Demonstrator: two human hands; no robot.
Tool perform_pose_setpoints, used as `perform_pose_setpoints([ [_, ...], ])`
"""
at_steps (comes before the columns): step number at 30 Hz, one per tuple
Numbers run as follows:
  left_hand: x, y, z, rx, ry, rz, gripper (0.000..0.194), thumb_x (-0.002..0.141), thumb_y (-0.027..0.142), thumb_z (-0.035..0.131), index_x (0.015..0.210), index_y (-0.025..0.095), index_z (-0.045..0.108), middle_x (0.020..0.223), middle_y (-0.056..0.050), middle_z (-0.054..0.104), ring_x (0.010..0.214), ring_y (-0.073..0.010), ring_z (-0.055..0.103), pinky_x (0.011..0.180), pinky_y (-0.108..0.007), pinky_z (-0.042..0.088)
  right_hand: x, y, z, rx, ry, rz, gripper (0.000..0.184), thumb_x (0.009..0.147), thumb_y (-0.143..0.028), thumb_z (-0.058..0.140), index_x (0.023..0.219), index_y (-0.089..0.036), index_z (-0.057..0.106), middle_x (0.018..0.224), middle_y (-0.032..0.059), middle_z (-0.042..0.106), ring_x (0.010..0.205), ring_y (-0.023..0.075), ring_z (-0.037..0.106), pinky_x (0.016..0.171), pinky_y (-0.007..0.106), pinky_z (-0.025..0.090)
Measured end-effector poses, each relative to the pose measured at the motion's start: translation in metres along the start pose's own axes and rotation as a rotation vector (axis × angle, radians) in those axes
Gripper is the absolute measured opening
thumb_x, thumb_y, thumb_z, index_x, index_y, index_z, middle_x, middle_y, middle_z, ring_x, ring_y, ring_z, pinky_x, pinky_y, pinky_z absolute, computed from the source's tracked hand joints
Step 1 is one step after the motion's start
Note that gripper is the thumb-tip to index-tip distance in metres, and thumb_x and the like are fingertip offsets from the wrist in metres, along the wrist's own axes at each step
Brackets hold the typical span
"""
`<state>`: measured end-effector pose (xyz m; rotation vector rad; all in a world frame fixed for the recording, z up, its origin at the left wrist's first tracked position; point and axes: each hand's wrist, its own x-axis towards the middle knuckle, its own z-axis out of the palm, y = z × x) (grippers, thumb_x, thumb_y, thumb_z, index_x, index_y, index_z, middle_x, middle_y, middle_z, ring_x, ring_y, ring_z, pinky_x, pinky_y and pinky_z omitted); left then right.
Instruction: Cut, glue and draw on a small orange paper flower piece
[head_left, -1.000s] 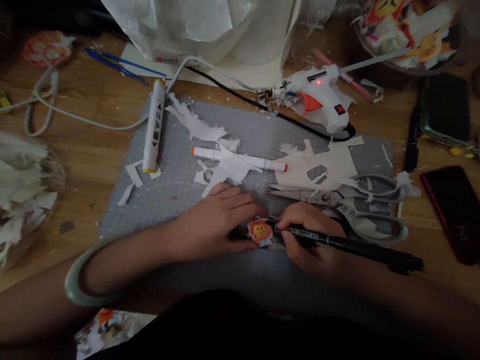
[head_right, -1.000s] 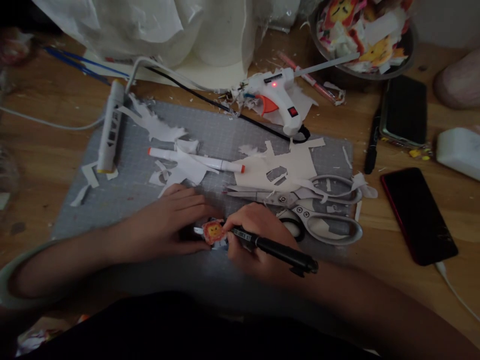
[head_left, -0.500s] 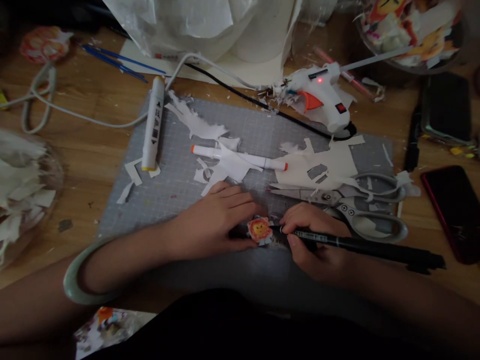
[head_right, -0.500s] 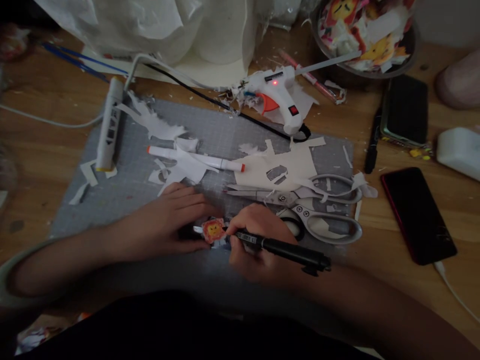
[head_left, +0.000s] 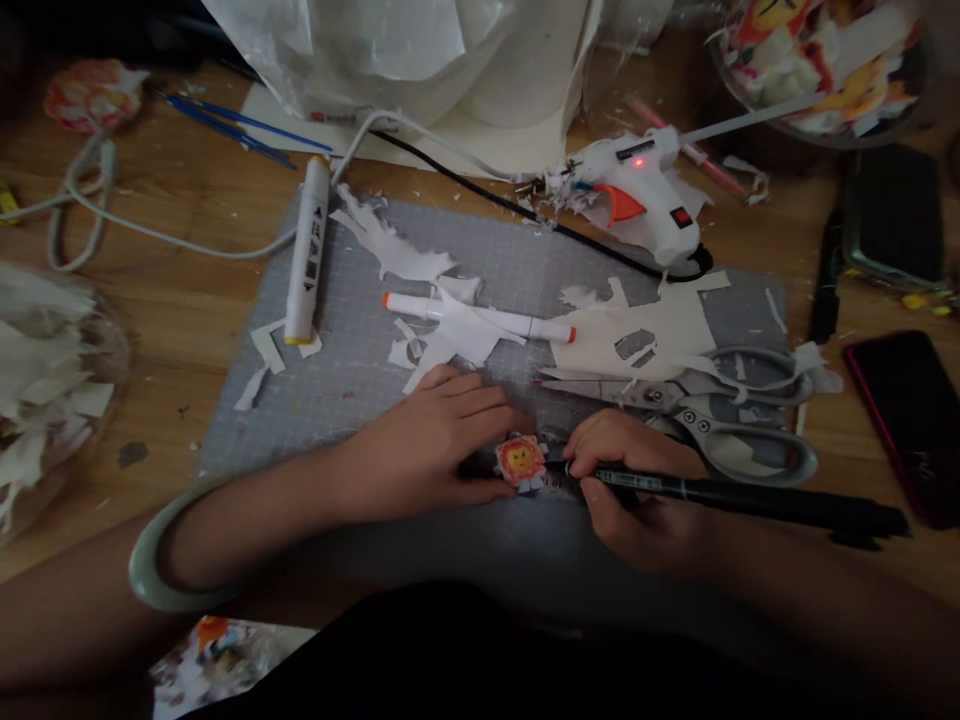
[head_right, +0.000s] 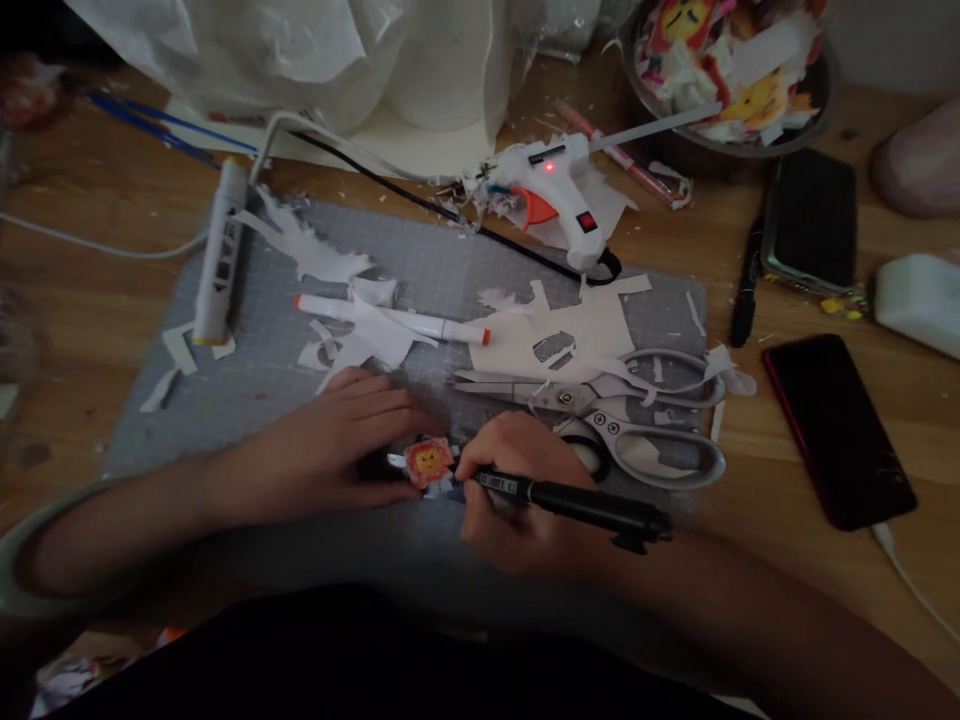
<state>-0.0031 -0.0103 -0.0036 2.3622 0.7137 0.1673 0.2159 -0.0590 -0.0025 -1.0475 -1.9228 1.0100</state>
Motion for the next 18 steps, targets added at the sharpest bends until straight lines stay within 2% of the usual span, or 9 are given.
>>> perform_pose_setpoints([
  [11,-0.0001,-0.0006,0.0005,0.002,0.004,0.004,0.031,0.085,0.042,0.058,0.106,0.02,0.057,0.093,-0.003,0.063,0.089,-0.0212,0.054,0.08,-0.033,0.03,0.0006,0.001,0.0014,-0.03,-0.016,-0.011,0.013,0.075,-0.007,0.049,0.082,-0.018,0.051,0.071,0.0036,0.057,0.068,0.0171,0.056,0.063,0.035,0.046],
  [14,-0.0003,-0.0006,0.0006,0.001,-0.001,0.001,0.031,0.085,0.042,0.058,0.107,0.021,0.057,0.094,-0.003,0.064,0.09,-0.0214,0.054,0.081,-0.033,0.03,-0.0005,0.0017,0.0003,0.013,0.02,-0.007,0.015,0.074,-0.006,0.048,0.082,-0.019,0.051,0.071,0.0033,0.057,0.068,0.0171,0.056,0.061,0.034,0.046],
  [18,-0.0005,-0.0005,0.0005,-0.003,0.004,0.001,0.031,0.084,0.042,0.06,0.107,0.02,0.058,0.095,-0.003,0.064,0.089,-0.0212,0.054,0.08,-0.033,0.031,-0.0007,0.001,-0.0009,0.033,0.002,-0.015,0.017,0.072,-0.006,0.048,0.081,-0.02,0.051,0.071,0.0029,0.057,0.067,0.0174,0.056,0.06,0.034,0.045],
])
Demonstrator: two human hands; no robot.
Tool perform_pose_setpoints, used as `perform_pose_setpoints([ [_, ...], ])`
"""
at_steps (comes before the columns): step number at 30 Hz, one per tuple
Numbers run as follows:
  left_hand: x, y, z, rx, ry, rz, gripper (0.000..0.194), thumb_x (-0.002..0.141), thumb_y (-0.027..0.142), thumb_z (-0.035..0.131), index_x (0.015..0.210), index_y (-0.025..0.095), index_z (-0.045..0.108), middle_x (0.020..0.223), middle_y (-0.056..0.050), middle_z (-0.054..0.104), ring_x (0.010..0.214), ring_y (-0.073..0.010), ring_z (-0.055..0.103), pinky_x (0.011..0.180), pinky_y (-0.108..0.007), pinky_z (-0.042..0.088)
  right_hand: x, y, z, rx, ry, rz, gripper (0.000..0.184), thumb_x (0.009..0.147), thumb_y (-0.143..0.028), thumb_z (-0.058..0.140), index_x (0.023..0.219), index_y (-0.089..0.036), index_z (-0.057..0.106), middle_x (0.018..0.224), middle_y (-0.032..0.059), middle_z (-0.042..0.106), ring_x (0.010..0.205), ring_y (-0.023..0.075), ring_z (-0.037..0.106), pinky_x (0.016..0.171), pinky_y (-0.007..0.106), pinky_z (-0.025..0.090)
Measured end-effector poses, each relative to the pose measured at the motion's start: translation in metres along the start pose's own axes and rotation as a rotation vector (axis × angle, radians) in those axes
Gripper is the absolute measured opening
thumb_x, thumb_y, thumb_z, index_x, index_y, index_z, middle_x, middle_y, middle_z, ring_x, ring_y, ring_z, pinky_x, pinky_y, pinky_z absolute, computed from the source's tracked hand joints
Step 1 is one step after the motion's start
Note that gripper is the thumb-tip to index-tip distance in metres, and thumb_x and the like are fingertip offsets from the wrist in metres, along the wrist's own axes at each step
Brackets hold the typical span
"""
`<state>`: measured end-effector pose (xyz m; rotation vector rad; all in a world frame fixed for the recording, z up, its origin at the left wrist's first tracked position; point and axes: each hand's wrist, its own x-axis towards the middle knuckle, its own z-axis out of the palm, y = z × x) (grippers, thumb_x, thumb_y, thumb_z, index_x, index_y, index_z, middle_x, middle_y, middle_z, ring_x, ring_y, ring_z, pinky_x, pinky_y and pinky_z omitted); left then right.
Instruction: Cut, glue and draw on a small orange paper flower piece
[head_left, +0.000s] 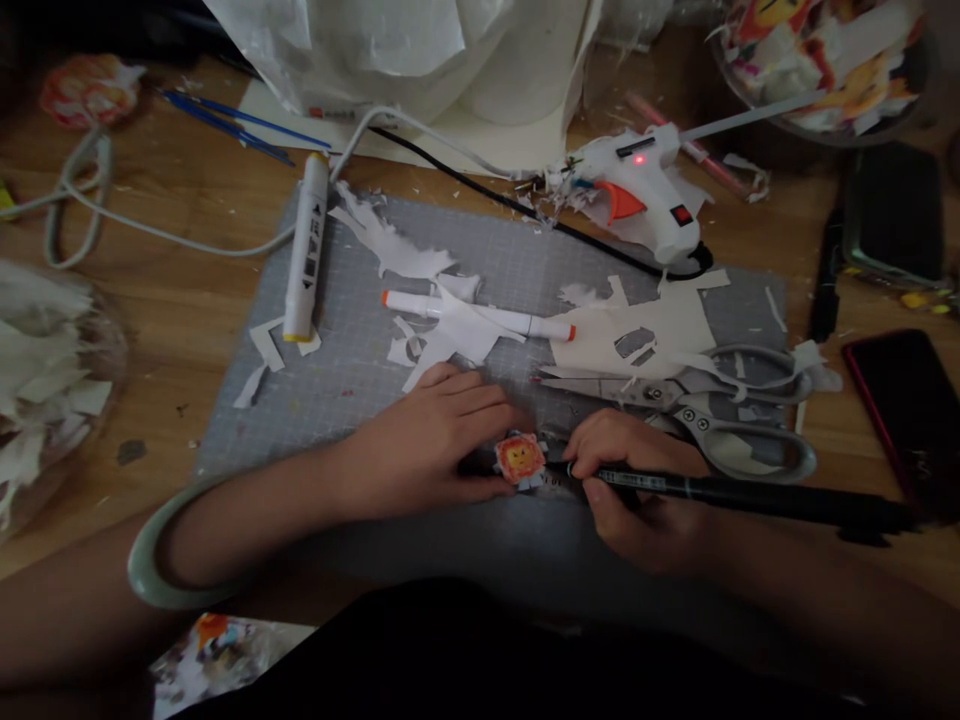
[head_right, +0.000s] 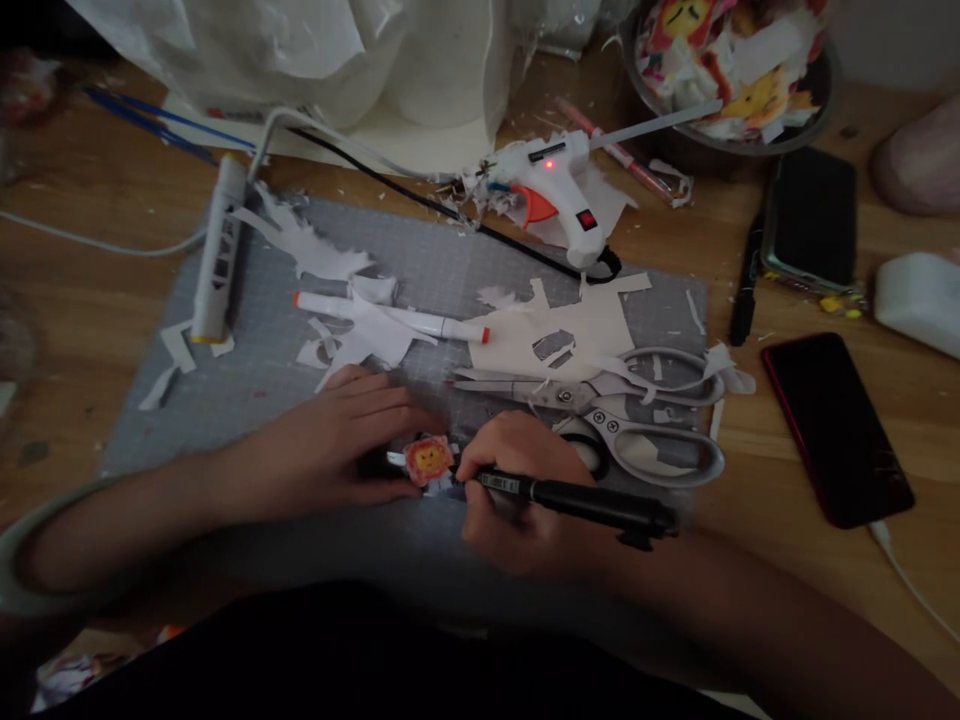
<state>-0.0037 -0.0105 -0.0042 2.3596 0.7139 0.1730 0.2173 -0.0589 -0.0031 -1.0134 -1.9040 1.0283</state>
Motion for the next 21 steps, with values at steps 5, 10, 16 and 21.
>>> perform_pose_setpoints([
  [5,0.0004,-0.0002,0.0004,-0.005,0.003,0.0,0.031,0.085,0.042,0.058,0.106,0.02,0.058,0.095,-0.003,0.064,0.088,-0.021,0.054,0.08,-0.033,0.031,0.0018,-0.0014,0.0006,-0.019,-0.027,-0.007,0.016,0.071,-0.007,0.048,0.079,-0.021,0.051,0.069,0.0023,0.057,0.066,0.0179,0.057,0.061,0.034,0.046],
  [10,0.0008,-0.0011,0.0008,0.005,-0.006,0.002,0.032,0.085,0.042,0.059,0.107,0.02,0.057,0.095,-0.003,0.064,0.089,-0.021,0.054,0.08,-0.033,0.03,0.0019,-0.0005,0.0008,-0.028,-0.039,-0.012,0.017,0.071,-0.008,0.049,0.08,-0.021,0.052,0.069,0.0016,0.057,0.066,0.0179,0.056,0.062,0.034,0.046],
  [16,0.0004,0.0005,-0.0003,0.014,-0.017,-0.008,0.031,0.085,0.042,0.058,0.107,0.021,0.056,0.096,-0.002,0.063,0.091,-0.021,0.054,0.081,-0.034,0.03,0.0017,-0.0008,0.0003,0.005,-0.023,-0.01,0.017,0.071,-0.006,0.049,0.08,-0.02,0.052,0.07,0.0023,0.057,0.065,0.0172,0.056,0.06,0.034,0.045],
  [21,0.0005,0.003,-0.0006,-0.011,0.016,-0.026,0.033,0.082,0.029,0.061,0.112,0.018,0.053,0.099,-0.003,0.062,0.093,-0.0207,0.055,0.084,-0.034,0.032,-0.0006,-0.0004,-0.0011,0.063,-0.015,-0.025,0.019,0.071,-0.005,0.05,0.082,-0.02,0.052,0.071,0.0018,0.058,0.066,0.0171,0.056,0.062,0.035,0.044],
])
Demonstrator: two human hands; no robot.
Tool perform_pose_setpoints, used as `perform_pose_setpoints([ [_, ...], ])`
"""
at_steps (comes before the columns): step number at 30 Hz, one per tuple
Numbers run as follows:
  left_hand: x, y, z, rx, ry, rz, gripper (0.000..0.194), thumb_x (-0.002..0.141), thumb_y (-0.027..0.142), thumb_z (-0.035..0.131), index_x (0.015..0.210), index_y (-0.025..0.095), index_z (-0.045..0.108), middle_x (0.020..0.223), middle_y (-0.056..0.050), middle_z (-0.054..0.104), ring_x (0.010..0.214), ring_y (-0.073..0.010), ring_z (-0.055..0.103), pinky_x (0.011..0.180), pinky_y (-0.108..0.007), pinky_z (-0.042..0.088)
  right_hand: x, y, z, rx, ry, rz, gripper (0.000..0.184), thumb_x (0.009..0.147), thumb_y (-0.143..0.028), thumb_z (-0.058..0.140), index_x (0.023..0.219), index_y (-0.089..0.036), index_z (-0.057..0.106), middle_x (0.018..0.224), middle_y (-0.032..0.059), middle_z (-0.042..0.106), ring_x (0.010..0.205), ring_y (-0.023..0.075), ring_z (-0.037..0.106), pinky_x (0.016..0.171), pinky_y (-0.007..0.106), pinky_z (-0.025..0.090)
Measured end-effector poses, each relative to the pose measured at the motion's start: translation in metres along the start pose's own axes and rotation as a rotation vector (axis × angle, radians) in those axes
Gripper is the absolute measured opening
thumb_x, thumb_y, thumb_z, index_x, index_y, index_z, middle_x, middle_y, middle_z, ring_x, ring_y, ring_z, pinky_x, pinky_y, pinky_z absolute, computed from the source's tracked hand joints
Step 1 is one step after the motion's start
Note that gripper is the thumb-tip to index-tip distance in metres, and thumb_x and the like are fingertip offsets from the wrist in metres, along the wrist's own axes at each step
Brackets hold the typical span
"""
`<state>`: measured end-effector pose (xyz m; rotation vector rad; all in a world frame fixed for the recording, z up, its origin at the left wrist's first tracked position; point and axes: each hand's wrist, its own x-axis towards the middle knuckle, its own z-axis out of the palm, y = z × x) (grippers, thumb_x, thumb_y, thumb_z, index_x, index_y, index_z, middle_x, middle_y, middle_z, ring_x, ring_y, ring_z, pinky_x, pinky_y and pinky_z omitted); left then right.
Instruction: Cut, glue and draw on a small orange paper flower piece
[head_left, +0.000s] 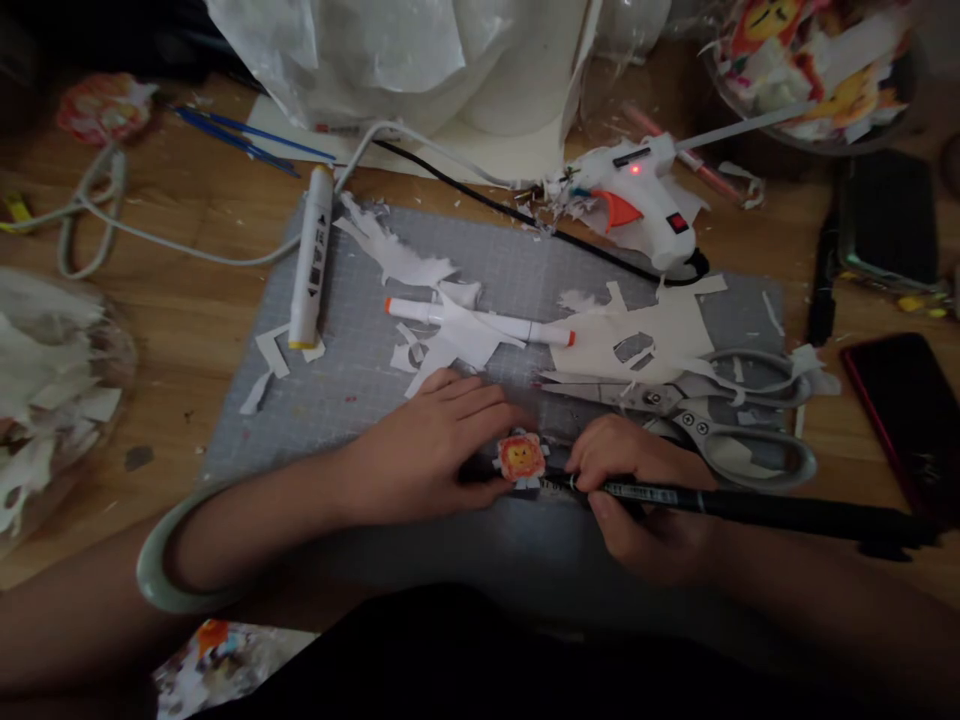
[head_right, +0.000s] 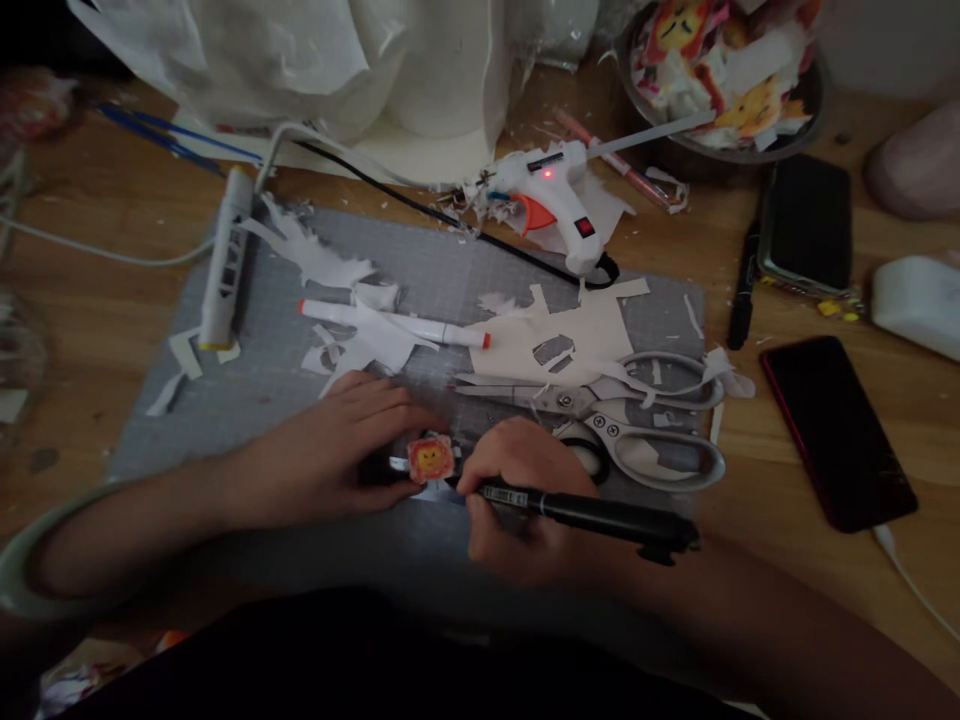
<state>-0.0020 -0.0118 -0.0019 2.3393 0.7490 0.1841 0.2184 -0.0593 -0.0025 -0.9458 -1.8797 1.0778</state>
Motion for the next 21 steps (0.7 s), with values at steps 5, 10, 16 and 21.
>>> perform_pose_setpoints([
  [5,-0.002,0.002,0.0,-0.068,0.055,-0.03,0.037,0.077,0.016,0.061,0.113,0.018,0.051,0.106,-0.004,0.058,0.098,-0.0194,0.053,0.088,-0.033,0.035,0.0,0.001,0.001,-0.025,0.034,-0.052,0.021,0.07,-0.005,0.051,0.085,-0.021,0.053,0.071,0.0006,0.059,0.065,0.0161,0.056,0.062,0.034,0.045],
  [10,-0.006,0.004,-0.002,-0.175,0.244,-0.003,0.031,0.079,0.011,0.057,0.108,0.019,0.051,0.102,-0.005,0.054,0.097,-0.0165,0.052,0.082,-0.028,0.043,0.002,0.0,0.003,-0.174,0.058,-0.224,0.021,0.075,-0.007,0.05,0.09,-0.02,0.057,0.071,0.0011,0.059,0.065,0.0144,0.056,0.063,0.03,0.047],
  [16,-0.012,0.004,-0.003,-0.096,0.662,0.052,0.028,0.08,0.013,0.056,0.106,0.021,0.051,0.093,-0.003,0.05,0.087,-0.0169,0.05,0.076,-0.031,0.045,-0.003,0.003,0.005,-0.393,-0.022,-0.332,0.02,0.081,-0.008,0.05,0.096,-0.018,0.058,0.081,0.0046,0.06,0.075,0.0159,0.056,0.068,0.03,0.048],
  [21,-0.014,0.005,0.0,-0.044,0.846,0.114,0.032,0.08,0.011,0.055,0.11,0.022,0.049,0.095,-0.004,0.049,0.086,-0.016,0.049,0.073,-0.028,0.045,-0.002,-0.003,0.008,-0.416,-0.046,-0.171,0.027,0.086,-0.008,0.041,0.105,-0.017,0.058,0.095,0.0104,0.06,0.09,0.019,0.059,0.077,0.033,0.05],
])
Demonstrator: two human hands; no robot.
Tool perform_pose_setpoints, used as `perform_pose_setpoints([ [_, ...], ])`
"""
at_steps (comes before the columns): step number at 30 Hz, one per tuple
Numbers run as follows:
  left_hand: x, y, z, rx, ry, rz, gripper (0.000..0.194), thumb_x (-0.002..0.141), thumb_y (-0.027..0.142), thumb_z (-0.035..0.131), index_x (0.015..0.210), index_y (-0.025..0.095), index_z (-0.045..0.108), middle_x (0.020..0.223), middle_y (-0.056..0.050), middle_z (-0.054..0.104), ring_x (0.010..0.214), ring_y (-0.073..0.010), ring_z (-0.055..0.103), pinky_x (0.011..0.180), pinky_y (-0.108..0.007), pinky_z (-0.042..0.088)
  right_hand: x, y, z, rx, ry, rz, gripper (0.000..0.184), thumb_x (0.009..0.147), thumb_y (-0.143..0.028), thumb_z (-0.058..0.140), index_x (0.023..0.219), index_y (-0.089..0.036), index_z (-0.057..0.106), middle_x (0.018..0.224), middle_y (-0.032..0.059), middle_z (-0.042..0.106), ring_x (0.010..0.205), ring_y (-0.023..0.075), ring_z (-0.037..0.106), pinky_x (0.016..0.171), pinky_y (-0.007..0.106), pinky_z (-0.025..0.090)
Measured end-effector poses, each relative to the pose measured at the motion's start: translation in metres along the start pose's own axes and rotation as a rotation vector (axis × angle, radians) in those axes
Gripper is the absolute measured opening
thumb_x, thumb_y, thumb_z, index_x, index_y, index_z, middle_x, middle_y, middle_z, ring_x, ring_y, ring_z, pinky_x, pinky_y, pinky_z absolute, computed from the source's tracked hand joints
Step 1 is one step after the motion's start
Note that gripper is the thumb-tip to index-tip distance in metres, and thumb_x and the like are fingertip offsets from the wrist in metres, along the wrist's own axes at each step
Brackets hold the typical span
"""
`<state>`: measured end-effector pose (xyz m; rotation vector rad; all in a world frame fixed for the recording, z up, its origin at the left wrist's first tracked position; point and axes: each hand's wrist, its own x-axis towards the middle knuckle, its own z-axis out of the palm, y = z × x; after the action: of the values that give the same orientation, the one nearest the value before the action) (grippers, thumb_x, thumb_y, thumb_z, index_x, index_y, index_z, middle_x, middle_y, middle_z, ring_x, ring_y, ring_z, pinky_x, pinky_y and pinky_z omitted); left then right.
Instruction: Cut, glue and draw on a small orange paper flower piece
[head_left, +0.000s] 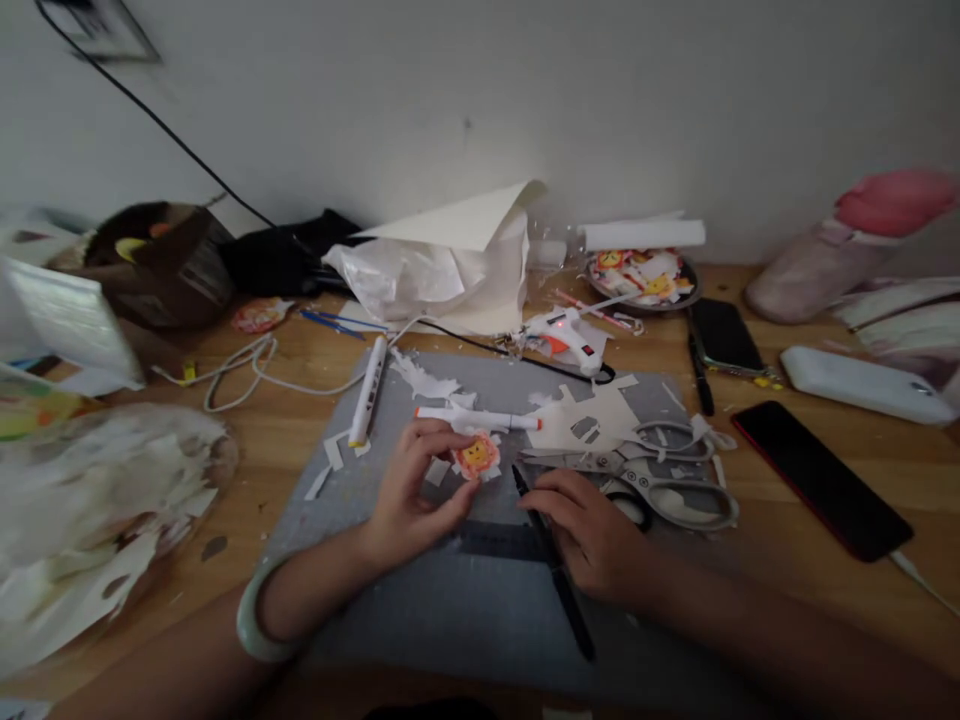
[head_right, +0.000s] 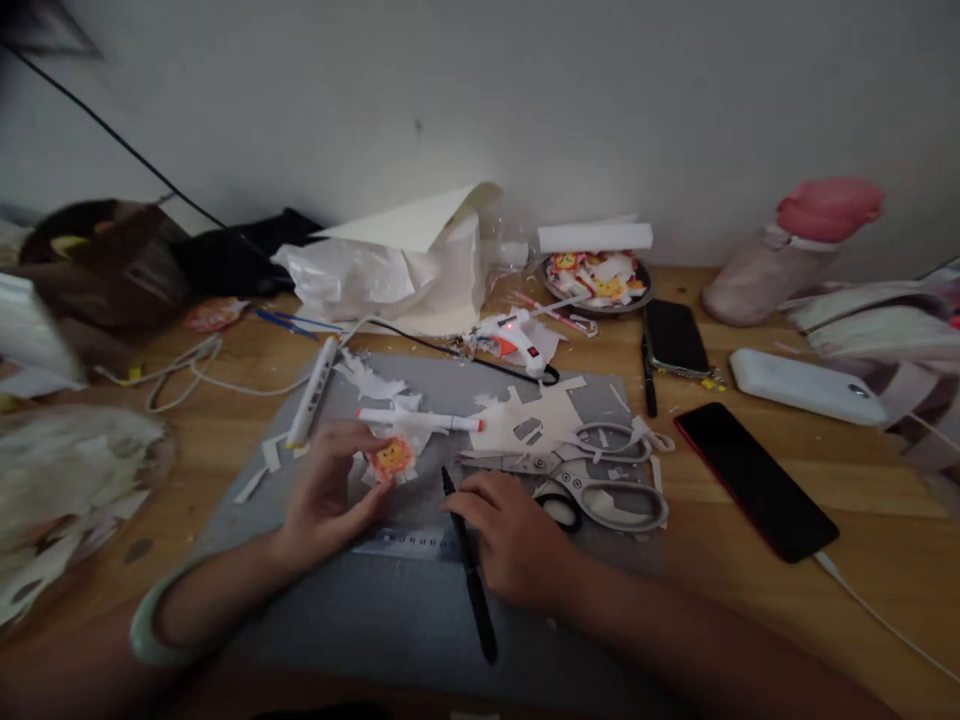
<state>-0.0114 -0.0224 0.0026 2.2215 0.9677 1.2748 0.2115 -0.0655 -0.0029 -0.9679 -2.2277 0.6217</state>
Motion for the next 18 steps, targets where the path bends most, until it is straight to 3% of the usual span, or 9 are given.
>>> perform_pose_setpoints([
  [5,0.0,0.007,0.002,0.035,-0.039,0.098,0.032,0.081,0.012,0.056,0.11,0.022,0.051,0.094,-0.004,0.052,0.087,-0.0173,0.053,0.075,-0.03,0.047,0.002,-0.002,0.0,0.184,0.149,0.162,0.019,0.087,-0.018,0.049,0.101,-0.017,0.06,0.094,0.0084,0.061,0.089,0.0177,0.059,0.078,0.032,0.05],
  [8,-0.001,0.011,0.004,0.022,-0.041,0.109,0.033,0.08,0.012,0.057,0.111,0.022,0.052,0.092,-0.004,0.053,0.083,-0.0163,0.053,0.072,-0.028,0.048,0.004,0.0,0.0,0.364,0.133,0.301,0.017,0.083,-0.029,0.057,0.093,-0.018,0.065,0.089,0.0056,0.063,0.081,0.0169,0.059,0.071,0.03,0.049],
  [11,-0.002,0.013,0.007,0.009,-0.083,0.062,0.029,0.081,0.016,0.056,0.11,0.021,0.054,0.092,-0.005,0.055,0.083,-0.0174,0.055,0.071,-0.029,0.049,0.006,0.001,0.002,0.519,0.111,0.412,0.022,0.079,-0.035,0.061,0.092,-0.018,0.067,0.09,0.0049,0.064,0.081,0.0172,0.059,0.074,0.031,0.048],
  [18,-0.001,0.017,0.011,-0.037,-0.217,-0.029,0.028,0.082,0.021,0.057,0.11,0.022,0.059,0.095,-0.007,0.058,0.087,-0.0188,0.058,0.078,-0.033,0.051,0.011,-0.002,0.003,0.602,0.136,0.451,0.032,0.08,-0.048,0.057,0.085,-0.018,0.067,0.082,0.0045,0.068,0.079,0.0186,0.062,0.074,0.032,0.049],
])
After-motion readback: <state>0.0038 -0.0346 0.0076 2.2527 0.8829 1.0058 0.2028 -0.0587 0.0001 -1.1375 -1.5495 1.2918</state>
